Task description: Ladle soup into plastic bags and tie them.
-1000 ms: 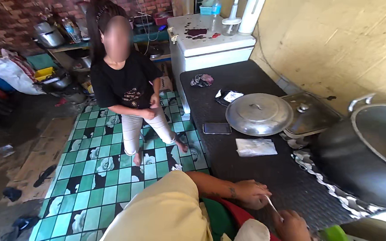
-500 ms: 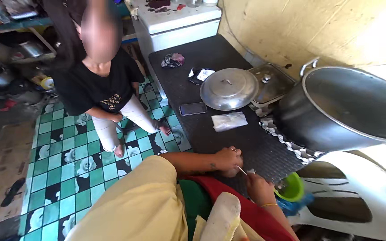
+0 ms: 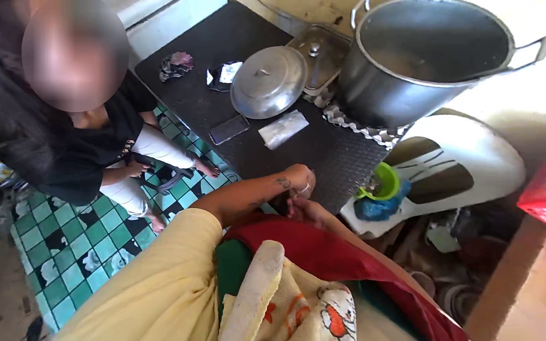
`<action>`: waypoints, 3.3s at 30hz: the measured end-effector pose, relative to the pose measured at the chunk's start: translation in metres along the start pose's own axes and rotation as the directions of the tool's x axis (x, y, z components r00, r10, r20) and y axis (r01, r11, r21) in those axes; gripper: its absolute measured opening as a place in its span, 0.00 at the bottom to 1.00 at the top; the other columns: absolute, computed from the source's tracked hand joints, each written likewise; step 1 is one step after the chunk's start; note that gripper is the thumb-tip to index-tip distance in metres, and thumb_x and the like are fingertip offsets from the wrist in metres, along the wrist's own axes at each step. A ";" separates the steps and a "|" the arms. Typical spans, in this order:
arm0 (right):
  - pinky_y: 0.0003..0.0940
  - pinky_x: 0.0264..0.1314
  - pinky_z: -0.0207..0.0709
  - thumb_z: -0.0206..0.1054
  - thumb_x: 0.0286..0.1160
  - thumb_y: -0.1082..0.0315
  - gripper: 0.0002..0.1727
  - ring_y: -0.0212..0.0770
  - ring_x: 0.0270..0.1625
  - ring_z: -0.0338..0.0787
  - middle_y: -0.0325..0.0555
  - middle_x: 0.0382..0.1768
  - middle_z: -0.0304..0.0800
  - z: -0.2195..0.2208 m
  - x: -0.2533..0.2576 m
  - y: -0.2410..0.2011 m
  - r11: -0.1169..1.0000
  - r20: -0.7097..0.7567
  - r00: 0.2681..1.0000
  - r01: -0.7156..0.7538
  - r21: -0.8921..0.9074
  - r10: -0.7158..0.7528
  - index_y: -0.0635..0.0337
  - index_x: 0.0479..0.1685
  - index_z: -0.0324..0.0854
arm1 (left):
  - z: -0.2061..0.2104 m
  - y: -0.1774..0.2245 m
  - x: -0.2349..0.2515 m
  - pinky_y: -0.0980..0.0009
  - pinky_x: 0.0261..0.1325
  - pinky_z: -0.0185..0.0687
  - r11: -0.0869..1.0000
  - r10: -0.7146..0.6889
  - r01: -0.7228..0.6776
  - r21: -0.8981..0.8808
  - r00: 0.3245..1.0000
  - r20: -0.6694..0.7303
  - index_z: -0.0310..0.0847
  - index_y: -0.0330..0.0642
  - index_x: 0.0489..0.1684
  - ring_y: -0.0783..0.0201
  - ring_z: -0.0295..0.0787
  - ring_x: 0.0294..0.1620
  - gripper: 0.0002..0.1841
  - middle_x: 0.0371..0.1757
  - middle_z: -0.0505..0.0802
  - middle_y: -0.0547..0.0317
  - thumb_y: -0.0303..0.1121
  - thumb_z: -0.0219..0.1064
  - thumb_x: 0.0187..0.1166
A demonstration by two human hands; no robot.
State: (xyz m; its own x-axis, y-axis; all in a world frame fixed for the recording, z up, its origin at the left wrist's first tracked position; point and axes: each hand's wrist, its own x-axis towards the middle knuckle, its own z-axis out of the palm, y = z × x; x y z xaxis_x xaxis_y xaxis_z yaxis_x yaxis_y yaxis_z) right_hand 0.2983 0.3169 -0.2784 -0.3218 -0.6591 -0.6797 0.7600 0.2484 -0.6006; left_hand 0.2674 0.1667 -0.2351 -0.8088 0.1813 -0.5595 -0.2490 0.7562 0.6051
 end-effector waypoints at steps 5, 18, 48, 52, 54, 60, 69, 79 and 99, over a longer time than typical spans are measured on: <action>0.30 0.40 0.85 0.45 0.97 0.57 0.20 0.33 0.30 0.87 0.39 0.30 0.86 0.006 0.005 -0.007 0.974 0.038 0.997 -0.058 -0.220 0.068 0.62 0.65 0.76 | 0.002 0.009 -0.015 0.60 0.44 0.88 0.997 -0.074 0.074 -0.016 0.997 -0.010 0.83 0.32 0.57 0.57 0.90 0.32 0.11 0.38 0.91 0.45 0.26 0.62 0.84; 0.39 0.37 0.75 0.68 0.82 0.44 0.28 0.38 0.31 0.78 0.49 0.34 0.84 -0.026 0.014 -0.109 0.554 -0.209 0.949 -0.046 -0.831 -0.236 0.67 0.52 0.86 | 0.032 0.043 -0.022 0.44 0.50 0.84 0.415 0.058 -0.156 0.896 0.988 0.145 0.80 0.25 0.55 0.40 0.87 0.57 0.12 0.60 0.86 0.37 0.18 0.53 0.84; 0.36 0.61 0.85 0.69 0.76 0.75 0.09 0.45 0.50 0.95 0.61 0.45 0.95 -0.010 0.047 -0.019 0.253 -0.127 0.271 0.505 -0.825 -0.954 0.74 0.46 0.91 | 0.038 -0.024 -0.019 0.58 0.69 0.79 0.597 -0.343 -0.150 -0.788 0.840 -0.420 0.87 0.34 0.57 0.57 0.86 0.63 0.11 0.60 0.90 0.43 0.28 0.67 0.83; 0.37 0.59 0.87 0.69 0.75 0.77 0.08 0.47 0.48 0.96 0.61 0.42 0.96 -0.012 0.051 -0.012 0.145 -0.041 0.210 0.511 -0.847 -0.977 0.73 0.43 0.92 | 0.041 -0.017 -0.015 0.62 0.57 0.79 0.445 -0.464 -0.081 -0.892 0.831 -0.307 0.86 0.37 0.57 0.60 0.83 0.53 0.11 0.57 0.88 0.47 0.26 0.64 0.82; 0.38 0.59 0.87 0.69 0.75 0.76 0.09 0.47 0.48 0.96 0.61 0.43 0.96 -0.010 0.047 -0.011 0.164 -0.052 0.236 0.487 -0.858 -0.970 0.72 0.44 0.92 | 0.041 -0.015 -0.015 0.65 0.53 0.79 0.447 -0.459 -0.060 -0.893 0.841 -0.287 0.86 0.38 0.58 0.62 0.83 0.50 0.11 0.55 0.88 0.49 0.26 0.63 0.83; 0.44 0.62 0.86 0.69 0.71 0.76 0.19 0.50 0.53 0.94 0.64 0.51 0.92 0.008 0.035 -0.016 0.411 -0.209 0.461 0.395 -0.821 -0.862 0.76 0.61 0.81 | 0.042 -0.016 -0.006 0.56 0.58 0.79 0.421 -0.486 -0.037 -0.907 0.835 -0.259 0.87 0.36 0.59 0.56 0.84 0.53 0.12 0.56 0.90 0.46 0.27 0.67 0.81; 0.44 0.53 0.87 0.74 0.63 0.80 0.37 0.51 0.49 0.90 0.65 0.59 0.81 0.003 0.043 -0.020 0.545 -0.342 0.475 0.396 -0.739 -0.810 0.72 0.76 0.62 | 0.041 -0.030 0.000 0.51 0.64 0.80 0.637 -0.391 -0.015 -0.771 0.855 -0.339 0.89 0.36 0.52 0.53 0.87 0.58 0.09 0.56 0.91 0.44 0.29 0.70 0.80; 0.45 0.54 0.88 0.74 0.67 0.82 0.36 0.50 0.48 0.93 0.65 0.64 0.82 -0.007 0.037 -0.040 0.618 -0.293 0.667 0.319 -0.719 -0.685 0.67 0.79 0.67 | 0.023 -0.050 -0.012 0.53 0.61 0.79 0.840 -0.129 -0.018 -0.542 0.964 -0.233 0.85 0.30 0.54 0.53 0.84 0.53 0.13 0.55 0.89 0.40 0.34 0.67 0.86; 0.58 0.78 0.69 0.74 0.76 0.70 0.10 0.66 0.70 0.78 0.70 0.64 0.82 -0.017 0.037 -0.034 0.389 -0.124 0.599 0.337 -0.858 -0.791 0.71 0.44 0.91 | 0.031 -0.046 -0.003 0.65 0.46 0.87 0.544 -0.363 -0.102 -0.833 0.866 -0.343 0.80 0.32 0.62 0.60 0.88 0.37 0.20 0.47 0.90 0.43 0.21 0.77 0.71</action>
State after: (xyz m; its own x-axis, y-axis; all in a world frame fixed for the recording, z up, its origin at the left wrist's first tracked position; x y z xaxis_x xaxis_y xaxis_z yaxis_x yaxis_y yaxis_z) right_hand 0.2510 0.2963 -0.2897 -0.8639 -0.5034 0.0162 -0.2971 0.4833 -0.8235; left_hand 0.2981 0.1507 -0.2789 -0.7929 -0.3333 -0.5101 -0.4970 -0.1308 0.8579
